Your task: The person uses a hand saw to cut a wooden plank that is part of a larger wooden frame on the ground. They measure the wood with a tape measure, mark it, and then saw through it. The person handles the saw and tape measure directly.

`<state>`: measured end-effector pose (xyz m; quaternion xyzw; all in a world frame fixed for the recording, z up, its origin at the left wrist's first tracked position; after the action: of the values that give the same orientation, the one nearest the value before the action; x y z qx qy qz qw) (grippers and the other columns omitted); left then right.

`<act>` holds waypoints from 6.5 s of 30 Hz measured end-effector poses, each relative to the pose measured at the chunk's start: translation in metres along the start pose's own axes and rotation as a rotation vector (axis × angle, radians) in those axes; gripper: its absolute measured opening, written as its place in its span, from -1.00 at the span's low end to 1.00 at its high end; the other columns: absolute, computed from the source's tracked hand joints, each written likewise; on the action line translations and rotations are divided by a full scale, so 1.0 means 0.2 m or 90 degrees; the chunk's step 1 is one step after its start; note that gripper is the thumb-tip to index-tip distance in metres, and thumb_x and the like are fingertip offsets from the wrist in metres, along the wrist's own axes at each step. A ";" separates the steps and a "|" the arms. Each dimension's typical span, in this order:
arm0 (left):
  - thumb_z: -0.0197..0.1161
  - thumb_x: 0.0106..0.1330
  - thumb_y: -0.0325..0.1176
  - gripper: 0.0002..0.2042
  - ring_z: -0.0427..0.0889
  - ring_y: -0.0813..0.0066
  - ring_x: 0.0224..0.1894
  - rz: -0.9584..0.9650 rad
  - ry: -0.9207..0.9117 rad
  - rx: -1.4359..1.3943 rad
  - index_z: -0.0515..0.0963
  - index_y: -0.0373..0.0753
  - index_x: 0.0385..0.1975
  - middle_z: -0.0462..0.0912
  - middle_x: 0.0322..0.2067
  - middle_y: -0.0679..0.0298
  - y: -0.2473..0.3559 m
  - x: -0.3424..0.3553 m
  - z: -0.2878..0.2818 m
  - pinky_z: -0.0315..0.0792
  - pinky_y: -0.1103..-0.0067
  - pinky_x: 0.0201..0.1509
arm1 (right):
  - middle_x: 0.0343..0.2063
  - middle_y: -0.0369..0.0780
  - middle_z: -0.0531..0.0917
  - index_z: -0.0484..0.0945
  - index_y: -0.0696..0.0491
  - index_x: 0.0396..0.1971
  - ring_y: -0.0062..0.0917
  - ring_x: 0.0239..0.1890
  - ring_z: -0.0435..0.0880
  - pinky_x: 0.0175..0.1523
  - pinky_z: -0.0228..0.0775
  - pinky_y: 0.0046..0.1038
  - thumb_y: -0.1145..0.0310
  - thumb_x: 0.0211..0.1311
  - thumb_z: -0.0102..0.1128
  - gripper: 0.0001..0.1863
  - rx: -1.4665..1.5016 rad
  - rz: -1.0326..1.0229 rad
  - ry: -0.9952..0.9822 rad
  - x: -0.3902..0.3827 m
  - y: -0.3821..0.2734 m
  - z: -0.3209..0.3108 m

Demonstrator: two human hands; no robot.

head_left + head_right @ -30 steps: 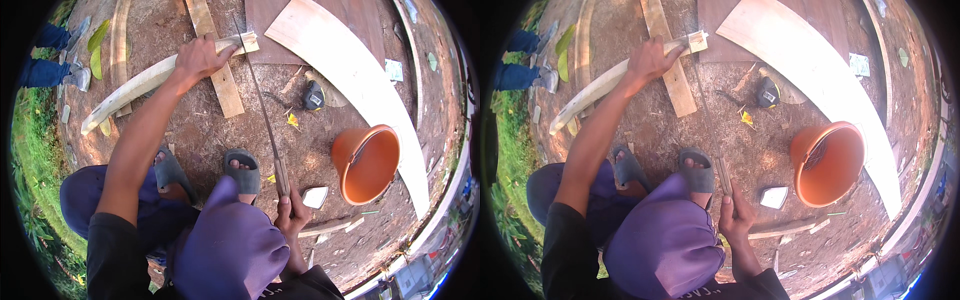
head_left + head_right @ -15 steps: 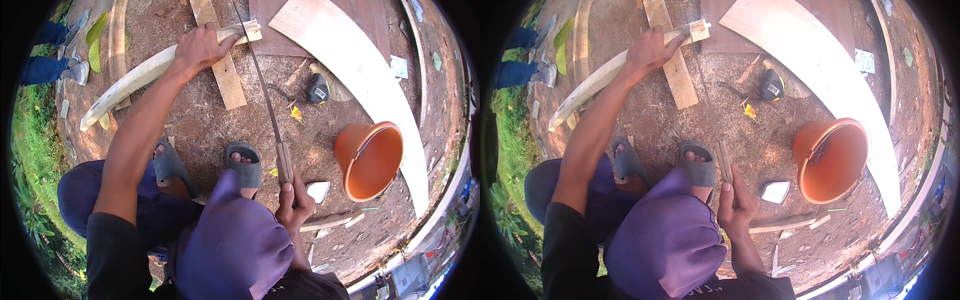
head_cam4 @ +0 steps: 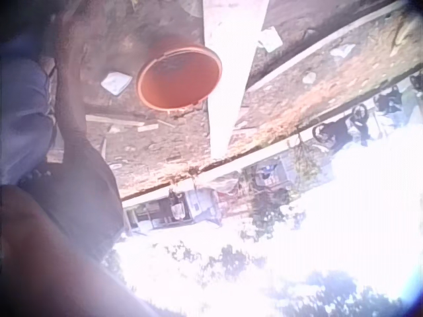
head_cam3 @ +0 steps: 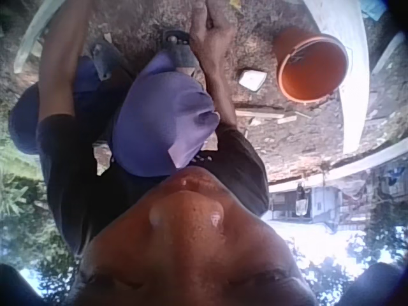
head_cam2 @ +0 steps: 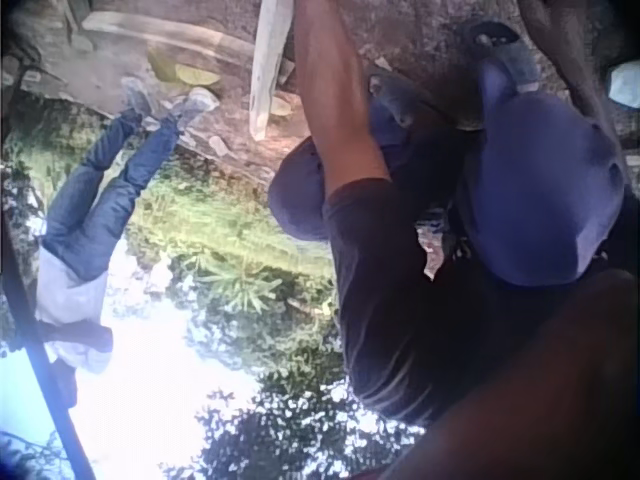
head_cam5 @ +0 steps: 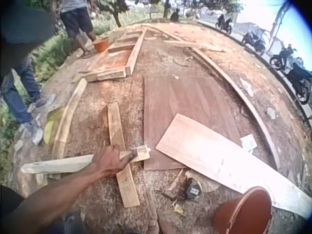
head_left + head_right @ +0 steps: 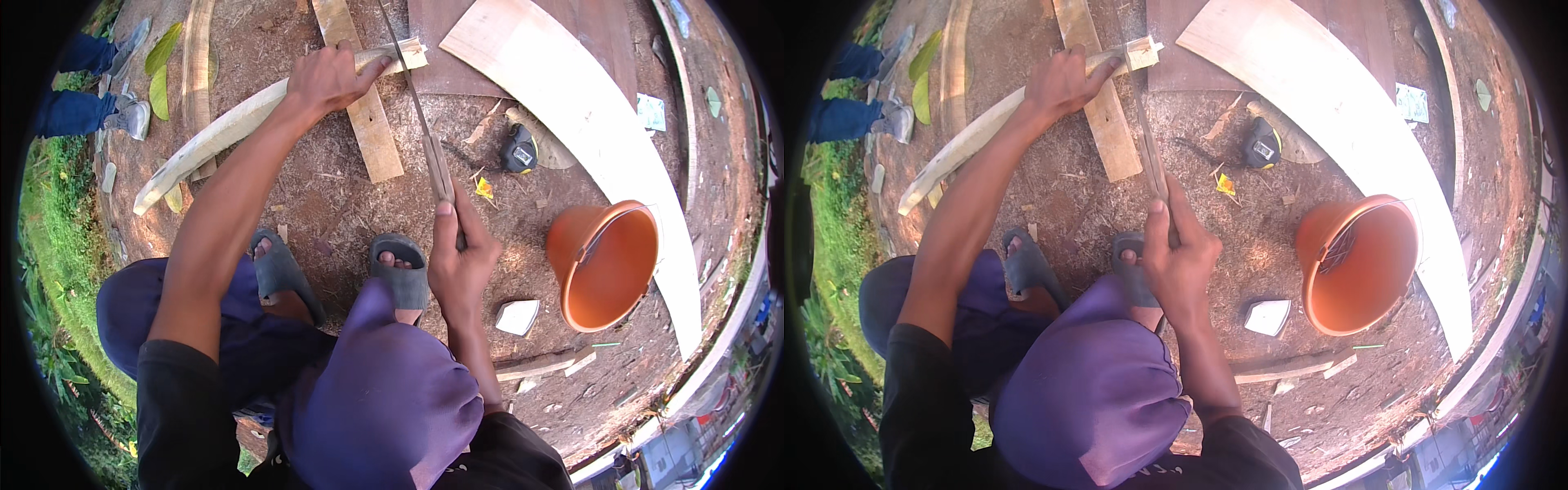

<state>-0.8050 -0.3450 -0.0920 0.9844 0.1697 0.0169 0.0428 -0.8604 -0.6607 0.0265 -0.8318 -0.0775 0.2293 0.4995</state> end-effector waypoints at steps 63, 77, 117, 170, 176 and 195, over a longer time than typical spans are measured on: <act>-0.05 0.32 0.54 -0.13 0.73 0.24 -0.53 -0.129 -0.245 -0.061 0.67 -0.33 -0.51 0.66 -0.65 0.08 0.03 0.01 -0.13 0.57 0.24 -0.32 | -0.47 -0.08 0.72 0.54 0.28 0.23 -0.65 -0.44 0.66 -0.35 0.46 -0.48 0.44 0.43 0.12 -0.57 -0.046 0.103 -0.011 -0.38 -0.31 -0.30; 0.02 0.32 0.51 -0.17 0.71 0.32 -0.58 -0.164 -0.288 -0.105 0.65 -0.31 -0.58 0.61 -0.71 0.16 -0.02 0.03 -0.12 0.57 0.19 -0.34 | -0.37 -0.09 0.78 0.59 0.33 0.15 -0.61 -0.47 0.67 -0.38 0.44 -0.51 0.29 0.47 0.04 -0.54 -0.107 0.055 0.032 -0.54 -0.07 -0.30; -0.01 0.32 0.50 -0.13 0.78 0.00 -0.41 -0.173 -0.295 -0.114 0.73 -0.41 -0.39 0.70 -0.57 -0.09 0.02 0.03 -0.12 0.60 0.08 -0.25 | -0.27 0.01 0.79 0.56 0.31 0.20 -0.52 -0.40 0.76 -0.31 0.52 -0.48 0.38 0.45 0.07 -0.56 0.010 -0.001 0.074 -0.32 0.21 -0.09; -0.14 0.37 0.54 -0.15 0.62 0.41 -0.69 -0.035 -0.074 -0.046 0.56 -0.21 -0.72 0.55 -0.77 0.17 -0.07 0.03 0.03 0.55 0.32 -0.47 | -0.32 -0.10 0.78 0.60 0.20 0.20 -0.66 -0.33 0.66 -0.25 0.47 -0.54 0.36 0.49 0.09 -0.60 0.075 0.059 0.039 0.18 0.01 0.19; -0.14 0.35 0.56 -0.14 0.61 0.40 -0.70 -0.107 -0.171 -0.065 0.52 -0.18 -0.78 0.54 -0.79 0.18 -0.09 0.00 -0.01 0.52 0.29 -0.48 | -0.21 0.00 0.80 0.59 0.28 0.19 -0.58 -0.29 0.75 -0.20 0.54 -0.52 0.37 0.46 0.09 -0.58 -0.017 -0.056 0.021 -0.39 0.26 -0.07; -0.14 0.36 0.55 -0.17 0.41 0.60 -0.75 -0.068 -0.096 -0.076 0.41 -0.14 -0.81 0.38 -0.84 0.37 -0.03 0.05 0.00 0.30 0.44 -0.66 | -0.60 -0.20 0.65 0.57 0.20 0.24 -0.67 -0.55 0.59 -0.39 0.47 -0.47 0.32 0.47 0.17 -0.56 0.084 0.015 0.084 0.25 0.08 0.24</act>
<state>-0.7979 -0.3361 -0.0915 0.9681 0.2169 -0.0497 0.1152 -0.8390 -0.6127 -0.0220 -0.8113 -0.0193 0.1849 0.5543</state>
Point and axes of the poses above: each hand's wrist, its own x-axis towards the middle knuckle, its own z-axis out of the palm, y = z × x, the point moved 4 cm from there along x, towards the middle knuckle
